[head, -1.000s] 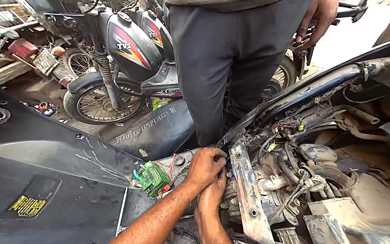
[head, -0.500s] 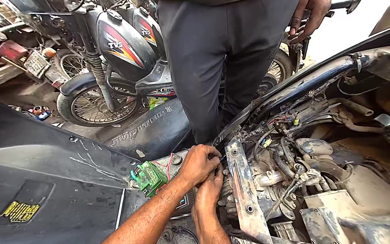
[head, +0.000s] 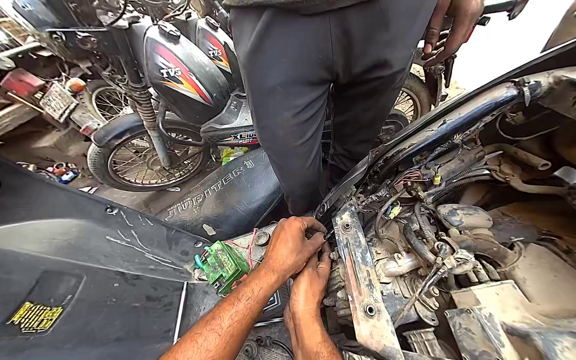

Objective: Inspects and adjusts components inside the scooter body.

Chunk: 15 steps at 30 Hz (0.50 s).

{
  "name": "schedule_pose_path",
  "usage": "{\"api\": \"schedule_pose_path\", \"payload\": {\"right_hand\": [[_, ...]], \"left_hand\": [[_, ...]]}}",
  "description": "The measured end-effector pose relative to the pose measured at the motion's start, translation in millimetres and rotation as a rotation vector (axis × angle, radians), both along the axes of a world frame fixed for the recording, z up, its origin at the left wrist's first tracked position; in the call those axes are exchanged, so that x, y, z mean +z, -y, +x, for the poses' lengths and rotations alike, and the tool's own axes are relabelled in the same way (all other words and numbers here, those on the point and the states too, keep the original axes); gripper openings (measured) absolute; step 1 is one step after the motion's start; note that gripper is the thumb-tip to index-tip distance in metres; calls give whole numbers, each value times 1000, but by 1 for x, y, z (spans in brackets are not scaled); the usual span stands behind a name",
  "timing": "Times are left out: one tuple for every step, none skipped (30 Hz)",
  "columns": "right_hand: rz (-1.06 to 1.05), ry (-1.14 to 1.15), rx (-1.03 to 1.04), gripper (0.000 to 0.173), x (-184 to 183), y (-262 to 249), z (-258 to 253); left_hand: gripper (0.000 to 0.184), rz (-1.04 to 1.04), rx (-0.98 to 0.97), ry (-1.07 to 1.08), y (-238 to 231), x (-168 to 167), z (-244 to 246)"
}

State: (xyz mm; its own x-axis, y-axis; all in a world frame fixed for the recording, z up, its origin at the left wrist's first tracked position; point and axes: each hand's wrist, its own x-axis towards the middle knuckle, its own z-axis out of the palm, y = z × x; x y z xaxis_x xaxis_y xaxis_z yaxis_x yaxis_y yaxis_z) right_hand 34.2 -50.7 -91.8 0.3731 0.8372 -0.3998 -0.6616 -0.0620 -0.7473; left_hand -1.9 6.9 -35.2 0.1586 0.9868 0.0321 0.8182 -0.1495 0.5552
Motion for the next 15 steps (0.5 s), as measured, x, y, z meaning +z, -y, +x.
{"api": "schedule_pose_path", "payload": {"right_hand": [[1,4,0,38,0,0,0],[6,9,-1,39,0,0,0],[15,15,-1,39,-1,1,0],[24,17,-8,39,-1,1,0],[31,17,-18,39,-1,1,0],[37,18,-21,39,-1,1,0],[43,18,-22,40,-1,1,0],[49,17,-22,40,-1,1,0],[56,13,-23,41,-1,2,0],[61,10,-24,41,-2,2,0],[63,8,-25,40,-2,2,0],[62,10,-25,40,-2,2,-1],[57,12,-26,39,-2,2,-1],[56,14,-25,39,-3,2,-1],[59,13,-26,40,-3,2,-1]], "left_hand": [[5,21,12,31,0,-2,2],[6,36,19,43,0,-4,3],[7,41,20,37,0,-5,5],[8,39,18,23,0,-6,6],[8,35,14,14,0,-6,8],[7,35,12,8,0,-6,8],[8,40,9,4,0,-7,8],[8,49,5,1,0,-7,8],[8,64,2,-3,0,-8,9],[9,78,3,-8,0,-9,9],[9,85,5,-14,1,-9,9],[9,86,6,-18,1,-9,9],[9,87,6,-17,1,-10,9],[9,89,5,-17,2,-10,9],[9,93,0,-20,2,-10,10]]}}
